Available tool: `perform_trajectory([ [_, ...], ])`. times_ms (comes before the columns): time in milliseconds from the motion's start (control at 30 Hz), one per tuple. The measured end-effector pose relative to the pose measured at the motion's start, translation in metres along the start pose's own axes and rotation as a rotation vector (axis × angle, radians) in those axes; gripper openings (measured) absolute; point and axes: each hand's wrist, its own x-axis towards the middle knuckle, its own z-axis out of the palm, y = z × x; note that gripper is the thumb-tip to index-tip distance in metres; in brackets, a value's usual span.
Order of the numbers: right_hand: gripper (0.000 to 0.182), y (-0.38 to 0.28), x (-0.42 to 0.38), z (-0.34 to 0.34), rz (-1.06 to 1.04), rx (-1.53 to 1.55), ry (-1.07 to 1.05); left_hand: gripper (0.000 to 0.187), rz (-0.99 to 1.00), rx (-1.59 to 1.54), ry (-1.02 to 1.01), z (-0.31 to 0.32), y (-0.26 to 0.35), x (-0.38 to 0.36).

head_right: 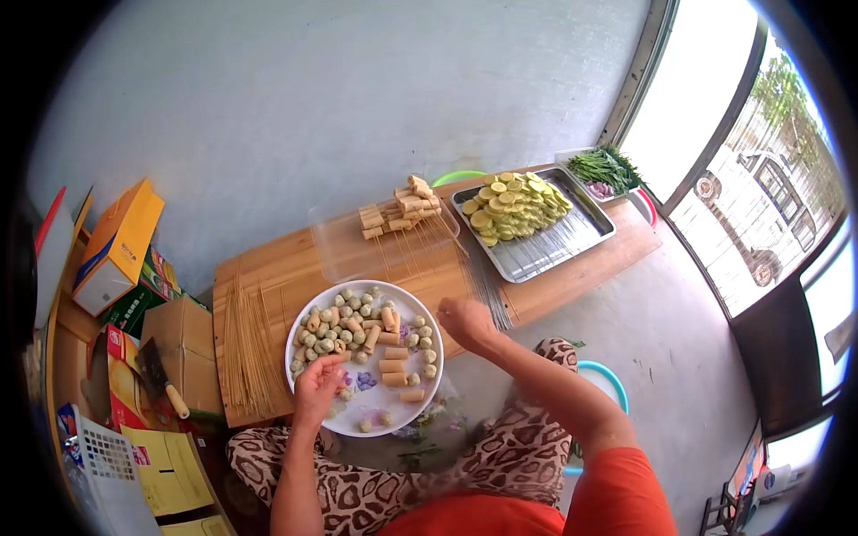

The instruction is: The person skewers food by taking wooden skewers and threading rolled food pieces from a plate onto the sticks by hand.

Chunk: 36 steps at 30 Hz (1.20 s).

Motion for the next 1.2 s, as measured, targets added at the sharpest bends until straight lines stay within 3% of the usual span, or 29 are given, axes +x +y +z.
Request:
perform_trajectory([
  [167,0.023,0.083,-0.001,-0.014,0.206,-0.085,0.071,0.026,0.014,0.016,0.034,0.009,-0.005,0.015],
  [267,0.022,0.089,-0.008,0.005,0.082,-0.074,0.092,0.025,-0.015,0.014,0.102,0.004,-0.001,0.012],
  [533,0.025,0.044,-0.066,0.048,-0.062,-0.001,-0.274,0.025,-0.024,0.141,0.302,-0.039,-0.036,-0.019],
  [700,0.022,0.029,-0.095,0.037,0.002,0.142,-0.518,0.022,-0.041,0.321,0.422,-0.078,-0.075,-0.042],
  [967,0.022,-0.042,-0.11,-0.017,-0.181,0.274,-0.627,0.019,-0.181,0.372,0.469,-0.094,-0.08,-0.064],
  [1200,0.022,-0.069,-0.086,0.002,-0.301,0.293,-0.721,0.015,-0.203,0.612,0.484,-0.116,-0.102,-0.017],
])
